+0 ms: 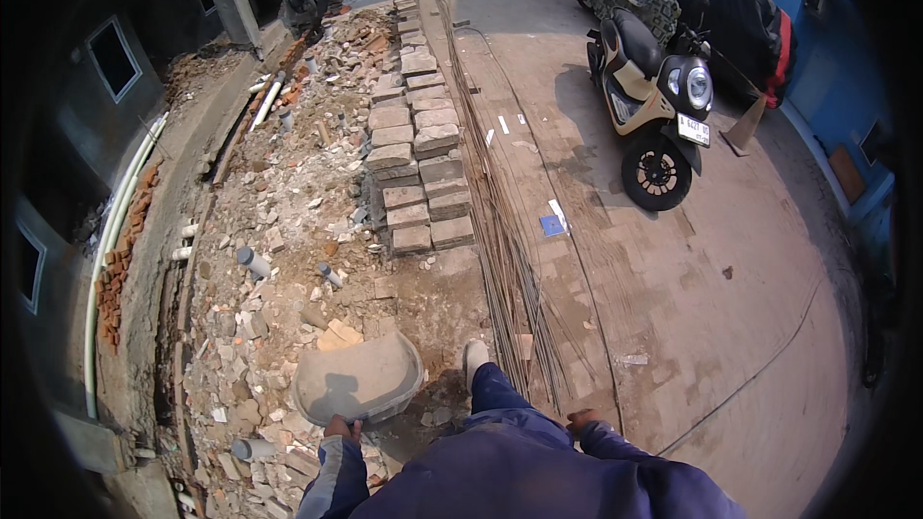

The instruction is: The person carries a plastic basin filled with bricks from a pile near a scooter to a wall area and unloads them. The person repeats this process multiple times, walking back and forth between the two locations.

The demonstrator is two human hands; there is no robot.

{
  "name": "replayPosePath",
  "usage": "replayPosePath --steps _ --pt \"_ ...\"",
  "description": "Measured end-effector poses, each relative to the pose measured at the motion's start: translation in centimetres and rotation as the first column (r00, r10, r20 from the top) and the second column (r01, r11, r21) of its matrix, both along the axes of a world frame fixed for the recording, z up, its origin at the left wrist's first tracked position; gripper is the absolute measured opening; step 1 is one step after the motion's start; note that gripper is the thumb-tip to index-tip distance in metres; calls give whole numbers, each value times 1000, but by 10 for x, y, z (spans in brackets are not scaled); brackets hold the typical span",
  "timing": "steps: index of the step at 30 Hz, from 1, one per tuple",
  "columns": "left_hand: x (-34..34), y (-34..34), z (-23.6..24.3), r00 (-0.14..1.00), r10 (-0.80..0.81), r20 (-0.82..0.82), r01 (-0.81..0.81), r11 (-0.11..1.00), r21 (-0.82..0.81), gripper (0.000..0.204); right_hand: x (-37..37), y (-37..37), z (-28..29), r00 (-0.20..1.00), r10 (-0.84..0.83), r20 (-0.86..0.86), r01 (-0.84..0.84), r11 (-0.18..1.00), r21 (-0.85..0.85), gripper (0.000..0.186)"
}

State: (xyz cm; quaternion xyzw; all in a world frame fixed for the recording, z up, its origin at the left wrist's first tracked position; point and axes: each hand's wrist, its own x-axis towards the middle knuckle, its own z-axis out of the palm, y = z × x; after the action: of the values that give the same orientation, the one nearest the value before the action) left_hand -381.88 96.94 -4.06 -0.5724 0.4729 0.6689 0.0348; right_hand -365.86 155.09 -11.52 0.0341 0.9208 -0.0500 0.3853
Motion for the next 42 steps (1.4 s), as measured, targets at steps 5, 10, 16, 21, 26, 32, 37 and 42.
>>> replayPosePath --steps 5,10,16,21,26,32,37,42 --pt "-112 36 29 998 55 40 -58 995 80 28 -161 35 -34 850 522 -69 -521 853 34 26" --pt "-201 71 63 998 -61 -3 61 998 -3 26 -339 36 -19 596 -706 383 654 150 -741 9" --pt "-316 85 68 995 -92 23 91 995 48 31 -483 -8 42 189 -801 568 668 -319 -672 4" --pt "-410 103 8 982 -180 59 177 982 63 34 -526 -27 54 231 -871 434 772 -108 -627 8" --pt "-474 134 -49 961 -271 49 261 954 147 34 -542 -25 71 182 -939 293 920 57 -388 16" --pt "-507 183 -143 906 -285 312 181 929 324 39 -617 -11 69 500 -866 15 776 441 -450 31" --pt "-471 213 -228 -118 -830 546 783 -416 -463 55 -770 -10 45 691 -659 -298 475 724 -499 56" --pt "-428 269 -314 130 -879 459 821 -164 -547 53 -987 5 -23 680 -528 -508 181 793 -582 73"
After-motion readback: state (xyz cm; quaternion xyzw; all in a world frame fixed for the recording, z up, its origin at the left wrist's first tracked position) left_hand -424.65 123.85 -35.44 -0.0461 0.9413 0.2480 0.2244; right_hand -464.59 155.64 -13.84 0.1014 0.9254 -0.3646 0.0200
